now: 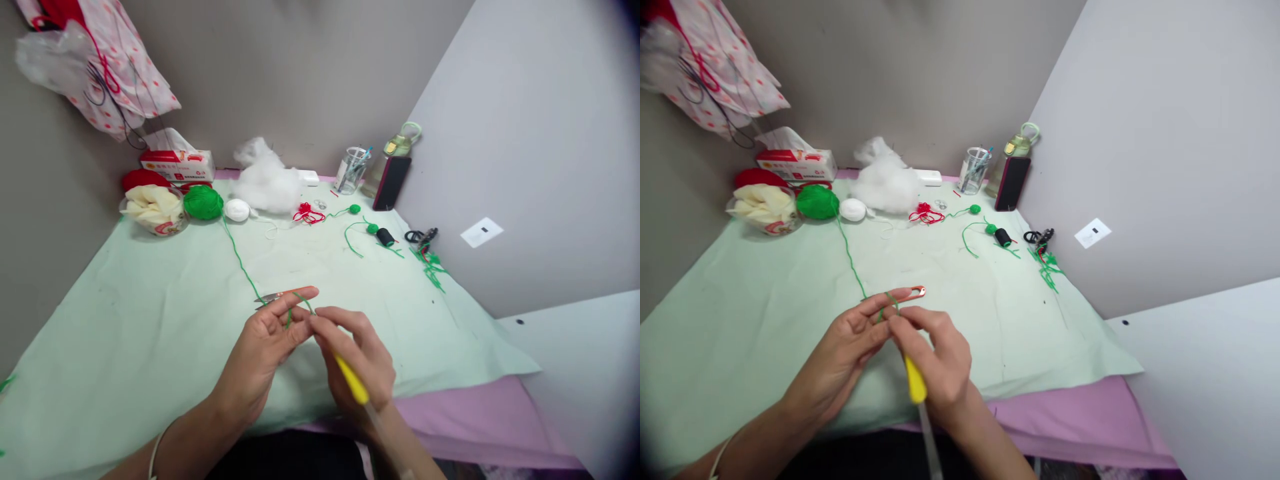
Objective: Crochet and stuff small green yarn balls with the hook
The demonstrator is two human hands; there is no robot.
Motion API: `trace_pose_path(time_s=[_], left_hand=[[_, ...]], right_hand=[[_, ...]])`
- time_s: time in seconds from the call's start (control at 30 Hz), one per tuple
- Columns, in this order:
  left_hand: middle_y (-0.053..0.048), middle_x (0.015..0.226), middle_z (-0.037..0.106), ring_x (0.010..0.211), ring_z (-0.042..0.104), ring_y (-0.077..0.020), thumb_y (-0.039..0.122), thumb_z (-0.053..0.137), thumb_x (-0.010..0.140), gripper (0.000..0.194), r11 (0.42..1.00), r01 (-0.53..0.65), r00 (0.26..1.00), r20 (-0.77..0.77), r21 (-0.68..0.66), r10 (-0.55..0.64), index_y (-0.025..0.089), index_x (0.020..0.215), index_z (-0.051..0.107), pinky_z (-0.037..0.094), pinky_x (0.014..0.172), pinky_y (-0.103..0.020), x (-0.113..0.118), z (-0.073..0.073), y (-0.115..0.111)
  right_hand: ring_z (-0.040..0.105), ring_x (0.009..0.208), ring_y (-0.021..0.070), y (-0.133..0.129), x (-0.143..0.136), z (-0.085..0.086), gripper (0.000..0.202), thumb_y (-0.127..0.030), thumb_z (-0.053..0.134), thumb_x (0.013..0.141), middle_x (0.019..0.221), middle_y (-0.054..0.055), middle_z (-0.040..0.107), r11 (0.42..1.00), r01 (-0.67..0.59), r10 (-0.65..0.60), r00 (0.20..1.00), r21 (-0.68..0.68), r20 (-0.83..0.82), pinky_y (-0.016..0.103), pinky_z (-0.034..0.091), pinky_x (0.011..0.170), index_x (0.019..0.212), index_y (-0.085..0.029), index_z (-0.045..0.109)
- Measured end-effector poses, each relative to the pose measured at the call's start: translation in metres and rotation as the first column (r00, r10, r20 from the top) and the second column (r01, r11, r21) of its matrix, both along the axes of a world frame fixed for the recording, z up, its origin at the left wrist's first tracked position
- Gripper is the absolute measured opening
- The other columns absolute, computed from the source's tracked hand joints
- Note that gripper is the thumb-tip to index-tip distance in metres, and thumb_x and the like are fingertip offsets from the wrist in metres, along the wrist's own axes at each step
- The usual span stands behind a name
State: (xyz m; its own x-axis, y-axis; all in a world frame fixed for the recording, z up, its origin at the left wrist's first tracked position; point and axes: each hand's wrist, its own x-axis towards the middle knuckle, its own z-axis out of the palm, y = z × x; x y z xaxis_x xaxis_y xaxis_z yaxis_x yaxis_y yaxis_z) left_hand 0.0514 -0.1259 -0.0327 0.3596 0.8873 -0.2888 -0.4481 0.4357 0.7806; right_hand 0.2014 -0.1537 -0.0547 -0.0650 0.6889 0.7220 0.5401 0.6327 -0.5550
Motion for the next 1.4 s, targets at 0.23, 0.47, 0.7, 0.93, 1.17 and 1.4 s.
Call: trace_pose_path(time_s=[0.23, 0.47, 0.7, 0.93, 1.17, 1.4], left_hand=[[0.011, 0.056, 0.035, 0.051, 0.017, -0.0051, 0.025, 0.080, 0.086, 0.032, 0.991, 0.063, 0.987, 0.154, -0.119, -0.044, 0.018, 0.116, 0.079, 0.047, 0.087, -0.025, -0.005, -0.005, 0.007], [0.000, 0.088, 0.067, 0.087, 0.058, -0.0152, 0.027, 0.084, 0.080, 0.033, 0.992, 0.013, 0.993, -0.119, 0.127, 0.002, 0.026, 0.113, 0.080, 0.047, 0.087, -0.028, -0.002, -0.004, 0.003], [-0.004, 0.101, 0.072, 0.091, 0.062, -0.0173, 0.027, 0.082, 0.082, 0.033, 0.989, 0.067, 0.993, -0.107, 0.133, -0.053, 0.024, 0.115, 0.079, 0.049, 0.094, -0.032, -0.009, -0.007, 0.006], [-0.005, 0.096, 0.073, 0.094, 0.063, -0.0200, 0.029, 0.078, 0.087, 0.036, 0.985, 0.087, 0.988, -0.140, 0.146, -0.067, 0.024, 0.122, 0.076, 0.049, 0.094, -0.034, -0.009, -0.012, 0.003], [-0.003, 0.093, 0.067, 0.094, 0.064, -0.0207, 0.029, 0.076, 0.088, 0.043, 0.973, 0.140, 0.986, -0.116, 0.183, -0.120, 0.026, 0.131, 0.071, 0.050, 0.096, -0.036, -0.011, -0.013, 0.001], [-0.003, 0.090, 0.067, 0.091, 0.065, -0.0199, 0.028, 0.076, 0.087, 0.030, 0.966, 0.144, 0.987, -0.107, 0.215, -0.123, 0.023, 0.117, 0.076, 0.050, 0.092, -0.033, -0.012, -0.012, 0.001]], right_hand=[[0.066, 0.071, 0.0161, 0.008, 0.009, 0.003, 0.023, -0.018, 0.055, 0.102, 0.088, 0.005, 0.071, 0.969, -0.147, 0.022, 0.852, -0.198, -0.523, 0.032, 0.056, 0.065, 0.103, -0.025, 0.076], [0.066, 0.082, 0.0161, 0.015, 0.001, 0.004, 0.014, -0.022, 0.067, 0.096, 0.091, 0.004, 0.072, 0.886, -0.357, 0.108, 0.780, -0.297, -0.617, 0.030, 0.055, 0.072, 0.100, -0.027, 0.080], [0.067, 0.074, 0.0139, 0.014, 0.002, 0.007, 0.012, -0.016, 0.075, 0.088, 0.087, 0.001, 0.070, 0.832, -0.422, 0.066, 0.719, -0.360, -0.692, 0.027, 0.056, 0.067, 0.091, -0.026, 0.079], [0.063, 0.072, 0.0124, 0.017, 0.000, 0.001, 0.008, -0.019, 0.081, 0.080, 0.079, -0.001, 0.067, 0.746, -0.521, 0.005, 0.627, -0.414, -0.779, 0.025, 0.055, 0.067, 0.079, -0.022, 0.074], [0.054, 0.057, 0.0100, 0.024, -0.009, 0.001, 0.022, -0.023, 0.086, 0.067, 0.066, -0.004, 0.061, 0.624, -0.683, -0.203, 0.327, -0.380, -0.923, 0.022, 0.049, 0.054, 0.070, -0.021, 0.065], [0.049, 0.055, 0.0081, 0.023, -0.010, -0.002, 0.028, -0.025, 0.089, 0.066, 0.070, -0.004, 0.062, 0.558, -0.758, -0.288, 0.206, -0.338, -0.935, 0.022, 0.052, 0.055, 0.075, -0.022, 0.063]])
